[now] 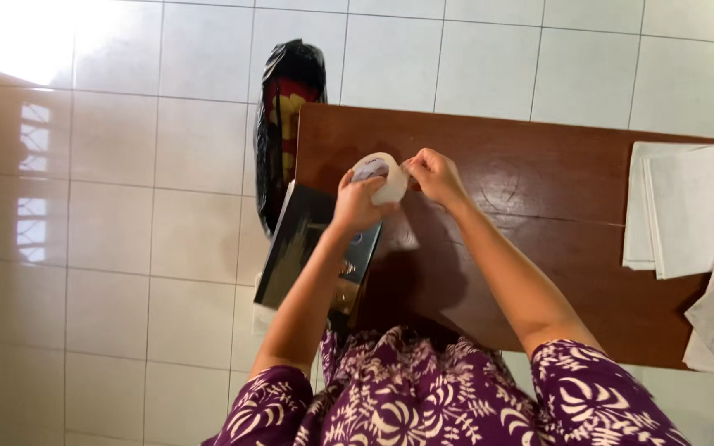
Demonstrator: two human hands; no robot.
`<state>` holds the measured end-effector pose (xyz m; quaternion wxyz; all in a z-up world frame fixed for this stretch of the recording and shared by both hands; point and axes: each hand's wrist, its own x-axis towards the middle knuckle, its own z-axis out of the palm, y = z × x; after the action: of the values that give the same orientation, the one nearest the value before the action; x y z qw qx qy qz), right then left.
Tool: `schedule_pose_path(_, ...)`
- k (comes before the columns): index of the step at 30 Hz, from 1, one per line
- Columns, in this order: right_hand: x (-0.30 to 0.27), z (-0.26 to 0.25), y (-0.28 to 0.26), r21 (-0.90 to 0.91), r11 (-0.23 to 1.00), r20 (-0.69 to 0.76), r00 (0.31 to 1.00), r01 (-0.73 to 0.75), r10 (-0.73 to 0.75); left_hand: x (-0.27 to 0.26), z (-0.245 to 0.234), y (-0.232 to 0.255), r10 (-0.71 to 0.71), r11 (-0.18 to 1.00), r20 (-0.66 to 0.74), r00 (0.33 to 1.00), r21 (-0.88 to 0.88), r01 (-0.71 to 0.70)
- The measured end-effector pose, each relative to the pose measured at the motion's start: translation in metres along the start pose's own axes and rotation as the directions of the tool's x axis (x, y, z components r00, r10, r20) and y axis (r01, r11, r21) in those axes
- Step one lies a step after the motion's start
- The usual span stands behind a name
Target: The person wraps a rectangular box with floral-patterned wrapping paper on a wooden table. They use scissors to cut the paper and clear tape to secure the folds, then place the wrapped item aside and begin wrapping a second item.
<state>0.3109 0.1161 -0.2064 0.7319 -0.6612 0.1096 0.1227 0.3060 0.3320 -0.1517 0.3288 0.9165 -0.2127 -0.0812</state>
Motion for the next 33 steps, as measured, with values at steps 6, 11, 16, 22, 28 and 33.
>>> schedule_pose_path(6, 0.084, -0.01, 0.07, 0.329, 0.927, -0.077, 0.973, -0.18, 0.216, 0.05, 0.011, -0.075, -0.108, 0.98, 0.043, 0.993, 0.172, 0.099)
schedule_pose_path(11, 0.088, 0.019, 0.11, -0.538, 0.791, -0.077, 0.917, 0.292, -0.391, 0.078, 0.059, -0.114, -0.352, 0.807, -0.17, 0.921, 0.443, 0.39)
schedule_pose_path(16, 0.065, 0.045, 0.112, -0.687, 0.684, -0.092, 0.905, 0.243, -0.414, 0.074, 0.096, -0.131, -0.604, 0.611, 0.005, 0.797, 0.645, 0.459)
schedule_pose_path(22, 0.042, 0.033, 0.083, -0.735, 0.664, -0.125, 0.935, 0.139, -0.333, 0.066, 0.107, -0.129, -0.8, 0.535, 0.256, 0.542, 0.714, 0.452)
schedule_pose_path(28, -0.002, -0.002, 0.048, -0.785, 0.619, -0.264, 0.91, -0.01, -0.32, 0.065, 0.097, -0.063, -0.612, 0.709, 0.179, 0.77, 0.556, 0.434)
schedule_pose_path(33, -0.071, -0.043, 0.025, -0.803, 0.582, -0.39, 0.85, -0.127, -0.353, 0.035, 0.095, 0.045, -0.331, 0.88, 0.154, 0.931, 0.407, 0.246)
